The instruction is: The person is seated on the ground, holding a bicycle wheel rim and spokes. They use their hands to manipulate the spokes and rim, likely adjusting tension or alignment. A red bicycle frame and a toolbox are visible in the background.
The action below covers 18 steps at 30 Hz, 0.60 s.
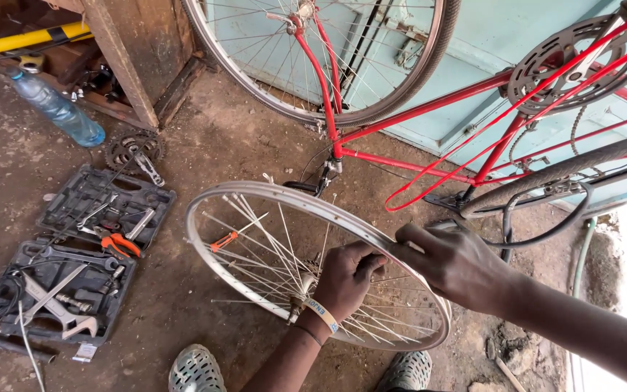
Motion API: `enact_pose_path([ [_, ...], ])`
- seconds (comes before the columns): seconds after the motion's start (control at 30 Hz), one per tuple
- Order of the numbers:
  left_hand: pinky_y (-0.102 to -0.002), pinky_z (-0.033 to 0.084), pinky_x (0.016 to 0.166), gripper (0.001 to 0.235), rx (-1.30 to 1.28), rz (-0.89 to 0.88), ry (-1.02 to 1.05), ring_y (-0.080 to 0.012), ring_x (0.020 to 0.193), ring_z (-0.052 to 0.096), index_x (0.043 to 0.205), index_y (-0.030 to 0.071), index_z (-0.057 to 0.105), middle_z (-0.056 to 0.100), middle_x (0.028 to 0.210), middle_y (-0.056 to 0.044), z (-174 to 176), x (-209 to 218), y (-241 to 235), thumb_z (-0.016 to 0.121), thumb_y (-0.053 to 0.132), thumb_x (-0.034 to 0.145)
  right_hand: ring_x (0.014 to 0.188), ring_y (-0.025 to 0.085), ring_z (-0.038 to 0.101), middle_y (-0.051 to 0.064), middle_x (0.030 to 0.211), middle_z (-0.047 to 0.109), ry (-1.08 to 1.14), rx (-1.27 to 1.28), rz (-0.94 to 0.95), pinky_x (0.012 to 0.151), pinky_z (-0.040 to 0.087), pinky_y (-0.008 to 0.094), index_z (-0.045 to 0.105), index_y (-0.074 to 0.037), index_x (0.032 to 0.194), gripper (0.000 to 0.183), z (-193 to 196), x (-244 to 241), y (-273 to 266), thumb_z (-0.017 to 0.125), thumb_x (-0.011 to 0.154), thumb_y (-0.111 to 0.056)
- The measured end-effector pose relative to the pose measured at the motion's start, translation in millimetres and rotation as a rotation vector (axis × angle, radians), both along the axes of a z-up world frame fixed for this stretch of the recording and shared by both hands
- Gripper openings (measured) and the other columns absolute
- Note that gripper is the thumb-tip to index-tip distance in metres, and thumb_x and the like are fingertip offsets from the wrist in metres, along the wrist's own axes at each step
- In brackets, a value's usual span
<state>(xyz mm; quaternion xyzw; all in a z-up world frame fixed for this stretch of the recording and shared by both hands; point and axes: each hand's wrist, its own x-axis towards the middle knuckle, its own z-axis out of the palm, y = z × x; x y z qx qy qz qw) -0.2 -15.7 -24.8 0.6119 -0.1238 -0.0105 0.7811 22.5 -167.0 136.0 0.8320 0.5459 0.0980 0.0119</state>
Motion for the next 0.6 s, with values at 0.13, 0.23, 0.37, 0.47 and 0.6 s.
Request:
enact_pose_path([
  [0.13,-0.035,0.061,0.070,0.017,0.007,0.001,-0.012,-0.0199,0.076,0.074,0.107,0.001,0.077,0.074,0.080,-0.014,19,-3,2,0.062,0.003,0.098,0.047,0.015,0.062,0.004,0.082,0.060,-0.053,-0.047,0.007,0.037,0.050,0.025,0.069,-0.010,0.085,0.022,-16,-1,-8,0.053,0.093,0.003],
  [0.23,-0.036,0.060,0.071,0.014,0.000,0.021,-0.012,-0.0184,0.075,0.073,0.101,0.002,0.077,0.071,0.073,-0.011,20,-5,-3,0.063,0.003,0.098,0.044,0.020,0.067,0.005,0.084,0.062,0.192,0.096,-0.218,0.035,0.053,0.031,0.069,-0.005,0.088,0.016,-24,-2,-10,0.055,0.091,0.002],
  [0.37,-0.035,0.059,0.074,0.013,0.020,0.075,0.000,-0.0169,0.075,0.072,0.096,0.005,0.076,0.070,0.071,-0.007,15,-4,-2,0.063,0.005,0.098,0.046,0.018,0.067,0.006,0.085,0.062,0.089,0.031,-0.141,0.036,0.053,0.027,0.071,-0.006,0.089,0.018,-10,-4,-3,0.056,0.090,0.004],
  [0.47,-0.035,0.058,0.075,0.014,0.028,0.129,0.014,-0.0177,0.075,0.072,0.092,0.004,0.075,0.070,0.070,-0.008,14,-5,-6,0.063,0.004,0.098,0.049,0.017,0.065,0.006,0.086,0.062,-0.016,-0.033,-0.085,0.038,0.053,0.027,0.071,-0.008,0.090,0.020,-15,-2,-7,0.056,0.089,0.005],
  [0.6,-0.034,0.056,0.073,0.013,-0.007,0.283,0.033,-0.0200,0.075,0.072,0.090,0.006,0.074,0.071,0.071,-0.009,26,-7,-13,0.064,0.006,0.098,0.046,0.019,0.064,0.006,0.082,0.060,0.023,-0.058,-0.179,0.039,0.053,0.028,0.068,-0.008,0.091,0.026,-17,4,1,0.047,0.091,0.008],
])
